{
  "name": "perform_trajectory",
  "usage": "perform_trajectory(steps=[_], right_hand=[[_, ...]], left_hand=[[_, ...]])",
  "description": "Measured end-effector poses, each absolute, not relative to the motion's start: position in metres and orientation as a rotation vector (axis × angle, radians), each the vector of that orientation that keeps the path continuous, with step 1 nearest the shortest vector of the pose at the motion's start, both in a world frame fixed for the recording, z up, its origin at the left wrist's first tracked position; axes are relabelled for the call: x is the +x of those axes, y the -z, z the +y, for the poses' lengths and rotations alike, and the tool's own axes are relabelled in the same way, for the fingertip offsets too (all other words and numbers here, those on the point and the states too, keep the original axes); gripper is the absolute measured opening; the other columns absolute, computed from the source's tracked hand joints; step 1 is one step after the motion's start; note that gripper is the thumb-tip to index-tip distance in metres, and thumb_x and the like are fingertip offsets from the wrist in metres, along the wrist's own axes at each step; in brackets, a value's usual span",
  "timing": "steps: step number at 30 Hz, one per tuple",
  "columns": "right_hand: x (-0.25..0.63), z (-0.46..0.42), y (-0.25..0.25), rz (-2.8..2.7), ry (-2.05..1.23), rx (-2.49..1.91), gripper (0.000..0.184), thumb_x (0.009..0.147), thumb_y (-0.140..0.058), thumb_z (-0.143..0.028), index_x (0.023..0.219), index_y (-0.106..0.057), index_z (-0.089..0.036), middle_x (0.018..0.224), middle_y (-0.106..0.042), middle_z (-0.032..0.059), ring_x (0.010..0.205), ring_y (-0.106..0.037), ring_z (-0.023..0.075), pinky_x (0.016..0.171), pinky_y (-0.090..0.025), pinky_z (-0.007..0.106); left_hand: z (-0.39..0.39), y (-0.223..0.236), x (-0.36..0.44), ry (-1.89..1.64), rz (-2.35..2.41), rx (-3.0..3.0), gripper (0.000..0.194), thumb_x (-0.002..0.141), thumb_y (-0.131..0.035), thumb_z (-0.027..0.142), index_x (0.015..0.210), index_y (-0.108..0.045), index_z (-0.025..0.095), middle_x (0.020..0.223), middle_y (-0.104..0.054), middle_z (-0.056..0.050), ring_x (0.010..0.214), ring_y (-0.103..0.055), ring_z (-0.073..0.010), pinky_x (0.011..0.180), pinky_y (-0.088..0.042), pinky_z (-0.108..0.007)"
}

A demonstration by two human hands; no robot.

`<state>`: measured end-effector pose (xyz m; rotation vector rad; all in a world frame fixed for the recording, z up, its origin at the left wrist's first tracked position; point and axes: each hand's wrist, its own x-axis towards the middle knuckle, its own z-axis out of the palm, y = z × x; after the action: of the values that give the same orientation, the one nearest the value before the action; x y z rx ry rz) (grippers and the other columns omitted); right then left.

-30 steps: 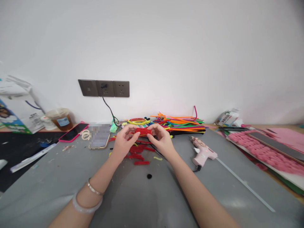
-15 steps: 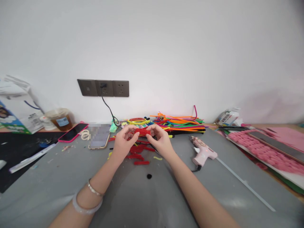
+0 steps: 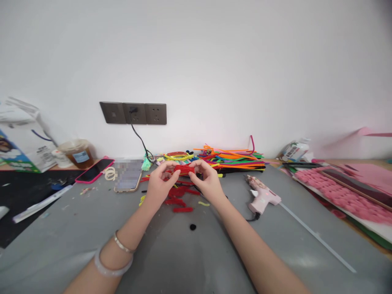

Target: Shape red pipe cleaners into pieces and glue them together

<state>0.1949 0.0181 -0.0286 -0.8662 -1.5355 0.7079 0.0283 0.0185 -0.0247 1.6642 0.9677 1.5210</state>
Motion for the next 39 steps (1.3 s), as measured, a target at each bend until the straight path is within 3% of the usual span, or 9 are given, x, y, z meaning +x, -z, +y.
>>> perform_trajectory(steps=[39], right_hand=[[0.1941,0.0164,0.0275,-1.533,-0.723,-0.904,0.012,0.080,-0.060,-0.025,0.091,-0.057,-0.021,0.070,-0.054,-0.0020,0.062,-0.049,0.0145,0.058,-0.038,0.027]], left_hand=[[0.0208,0.0254,0.0287,-1.537,0.987,1.677,0.016,0.080,-0.065,0.028,0.092,-0.066,0.018,0.089,-0.068,-0.004,0.080,-0.063,-0.0154,0.063,-0.052,-0.022]])
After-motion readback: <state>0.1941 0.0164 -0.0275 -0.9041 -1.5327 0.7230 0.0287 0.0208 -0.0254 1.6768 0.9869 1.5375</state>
